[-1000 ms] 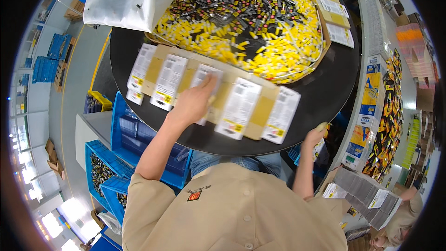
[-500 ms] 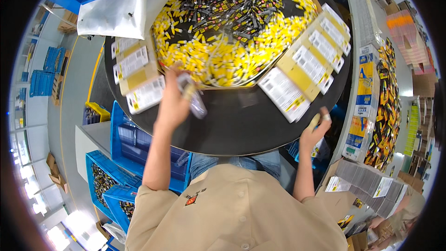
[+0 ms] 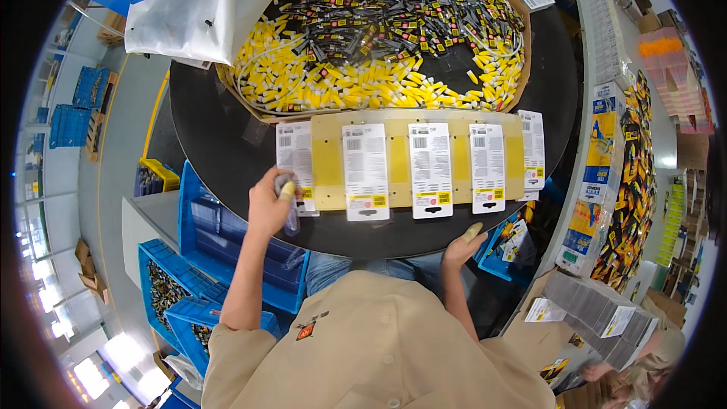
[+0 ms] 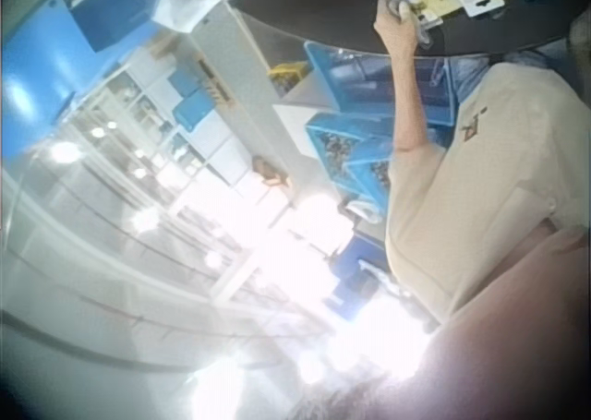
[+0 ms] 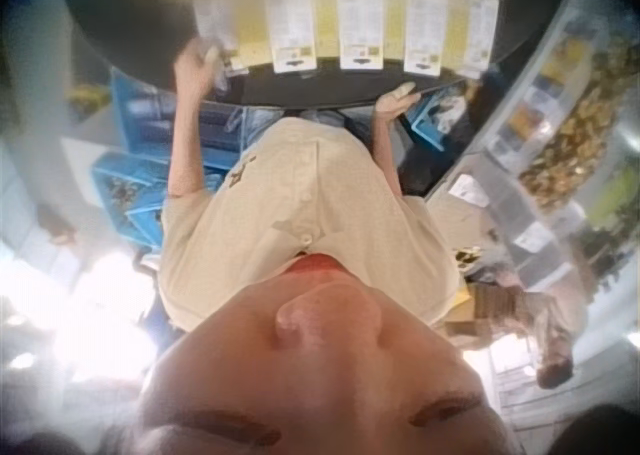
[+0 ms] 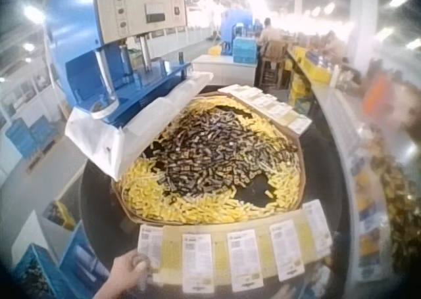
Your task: The person repeatedly picks up small yellow and black components from a rotating bin, places them into a wooden jig, and secures them into white cardboard packaging. The person then removes the completed packages from the jig and sets them aside.
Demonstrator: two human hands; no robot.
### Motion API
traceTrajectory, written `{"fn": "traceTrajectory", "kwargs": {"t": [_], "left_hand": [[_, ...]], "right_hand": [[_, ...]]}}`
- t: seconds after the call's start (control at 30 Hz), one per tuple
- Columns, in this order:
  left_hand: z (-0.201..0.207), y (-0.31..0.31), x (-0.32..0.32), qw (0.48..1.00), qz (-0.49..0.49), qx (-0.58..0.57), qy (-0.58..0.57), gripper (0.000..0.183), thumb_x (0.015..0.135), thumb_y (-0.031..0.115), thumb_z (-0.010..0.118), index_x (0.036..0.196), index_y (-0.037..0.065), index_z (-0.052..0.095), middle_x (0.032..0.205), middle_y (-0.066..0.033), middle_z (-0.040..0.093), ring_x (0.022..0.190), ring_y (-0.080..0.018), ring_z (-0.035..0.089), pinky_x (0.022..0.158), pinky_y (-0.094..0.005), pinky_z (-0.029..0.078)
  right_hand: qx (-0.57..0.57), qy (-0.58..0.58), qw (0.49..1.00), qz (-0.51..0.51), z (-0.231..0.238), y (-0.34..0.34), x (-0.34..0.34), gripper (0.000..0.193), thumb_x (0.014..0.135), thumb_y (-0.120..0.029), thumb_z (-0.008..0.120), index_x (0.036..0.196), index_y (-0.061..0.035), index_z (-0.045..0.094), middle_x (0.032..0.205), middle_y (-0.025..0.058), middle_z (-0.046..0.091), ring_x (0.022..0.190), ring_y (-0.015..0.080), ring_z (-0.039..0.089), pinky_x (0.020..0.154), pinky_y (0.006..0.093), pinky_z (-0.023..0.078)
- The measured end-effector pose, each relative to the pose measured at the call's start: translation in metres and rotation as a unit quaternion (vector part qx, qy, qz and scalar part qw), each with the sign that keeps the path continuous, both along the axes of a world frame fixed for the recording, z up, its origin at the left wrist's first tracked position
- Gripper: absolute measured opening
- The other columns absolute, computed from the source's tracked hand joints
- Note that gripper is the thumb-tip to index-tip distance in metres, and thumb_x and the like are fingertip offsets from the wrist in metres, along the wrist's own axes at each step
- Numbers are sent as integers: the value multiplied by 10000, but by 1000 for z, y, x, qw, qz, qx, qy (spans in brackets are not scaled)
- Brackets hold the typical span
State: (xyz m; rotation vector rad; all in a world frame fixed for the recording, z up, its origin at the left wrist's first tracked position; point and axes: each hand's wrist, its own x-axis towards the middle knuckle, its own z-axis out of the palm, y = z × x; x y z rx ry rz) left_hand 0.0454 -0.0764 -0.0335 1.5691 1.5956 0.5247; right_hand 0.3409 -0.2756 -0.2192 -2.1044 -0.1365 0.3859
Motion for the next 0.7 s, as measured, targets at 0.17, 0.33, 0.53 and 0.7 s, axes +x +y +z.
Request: {"fn": "traceTrajectory", "kwargs": {"t": [0.17,0.33,0.53,0.7], "left_hand": [[8,25,-36,996,-71,15,47,172,868,-15,558,1031,-12,613,775,-89,695,768,-158,695,730,-291,527],[27,34,-41,995,52,88,-21,232,893,11,603,1123,39,612,936,-125,686,840,-174,699,740,-287,518],[56,11,9,981,35,162,-99,370,933,35,582,1294,94,528,897,-88,665,779,-101,626,705,-261,506],[88,-9,90,968,-120,127,-178,396,926,57,562,1316,98,497,1064,-146,628,937,-214,609,827,-322,487]], "right_hand": [[5,-344,922,179,64,16,9,498,989,-244,498,1404,24,439,1482,299,339,1392,411,317,1168,506,141],[-9,-371,808,457,140,48,42,433,904,-129,557,1336,-136,579,1417,76,520,1389,366,357,1152,593,95],[122,-384,749,527,137,86,-17,422,836,-79,627,1252,-150,640,1365,117,555,1315,340,471,1157,566,185],[213,-289,666,653,128,124,-67,362,813,-163,663,1168,-98,637,1226,128,614,1175,324,561,1046,468,384]]}}
